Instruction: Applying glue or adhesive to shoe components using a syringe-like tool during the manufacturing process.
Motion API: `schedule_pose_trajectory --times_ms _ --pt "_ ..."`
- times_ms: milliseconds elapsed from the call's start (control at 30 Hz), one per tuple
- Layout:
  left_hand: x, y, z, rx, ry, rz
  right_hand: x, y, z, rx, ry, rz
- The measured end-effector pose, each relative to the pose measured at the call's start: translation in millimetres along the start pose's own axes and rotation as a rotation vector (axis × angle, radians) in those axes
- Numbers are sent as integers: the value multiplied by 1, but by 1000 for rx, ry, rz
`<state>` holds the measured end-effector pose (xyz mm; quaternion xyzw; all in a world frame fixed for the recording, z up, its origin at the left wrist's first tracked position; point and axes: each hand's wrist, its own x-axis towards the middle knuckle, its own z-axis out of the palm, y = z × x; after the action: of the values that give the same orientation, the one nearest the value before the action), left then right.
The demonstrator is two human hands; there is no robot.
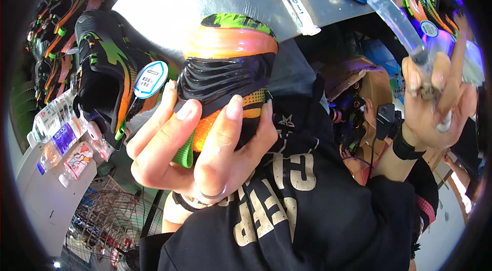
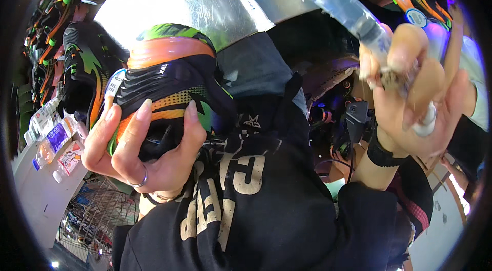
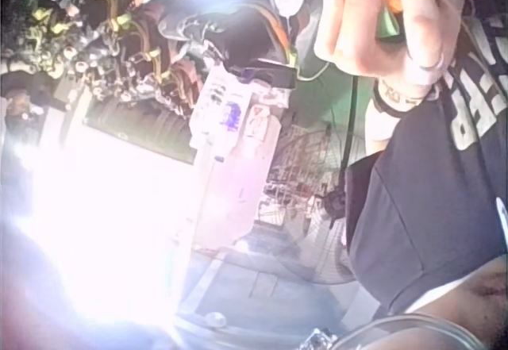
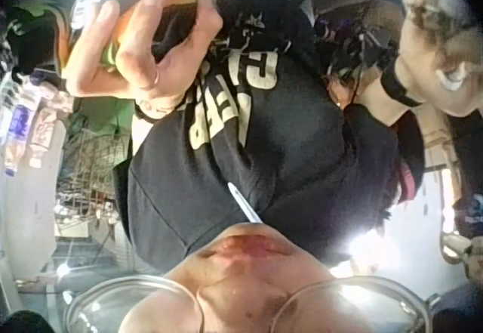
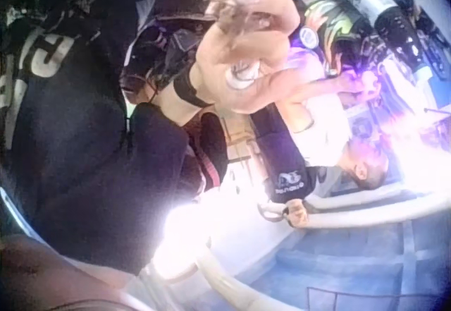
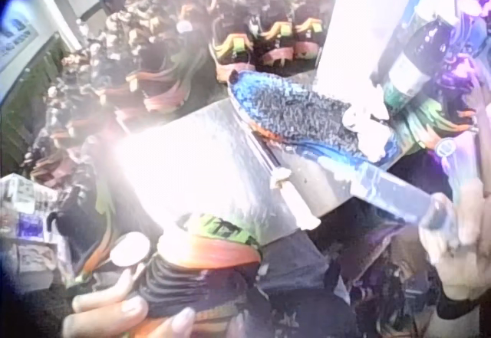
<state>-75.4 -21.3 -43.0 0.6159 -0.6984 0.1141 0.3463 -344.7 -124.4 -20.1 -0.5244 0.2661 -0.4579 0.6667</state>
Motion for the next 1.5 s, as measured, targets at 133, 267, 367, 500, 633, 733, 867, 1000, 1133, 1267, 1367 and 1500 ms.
schedule_pose_trajectory --times_ms 133,267,367,500,633,733,867,1000,1133,1267,1367,1500 --pt "-1 -2 -4 -15 -9 -28 10 1 -23 64 -77 -113" --pt "-13 -15 -13 -73 -28 -126 40 30 -33 -295 37 -102" --pt "-16 -24 -10 -367 -14 -244 51 46 -36 -398 103 -80" --pt "-6 -30 -18 -288 -152 -135 50 50 -27 -490 164 -80" --pt "8 -33 -28 -414 -35 -119 48 47 -16 -599 160 -97" --pt "34 -22 -34 -436 235 83 46 53 -16 -679 126 -157" --pt "43 24 -78 -603 -78 120 43 44 -6 -623 236 -102" --pt "57 -4 -58 -98 19 770 44 35 3 -627 264 36" --pt "54 -12 -53 -66 -5 852 44 34 11 -658 260 32" --pt "69 -18 -56 35 57 855 46 23 16 -700 249 57" --pt "71 -23 -56 48 71 889 46 24 17 -713 251 68" --pt "71 -29 -66 0 10 927 46 23 20 -710 232 28"
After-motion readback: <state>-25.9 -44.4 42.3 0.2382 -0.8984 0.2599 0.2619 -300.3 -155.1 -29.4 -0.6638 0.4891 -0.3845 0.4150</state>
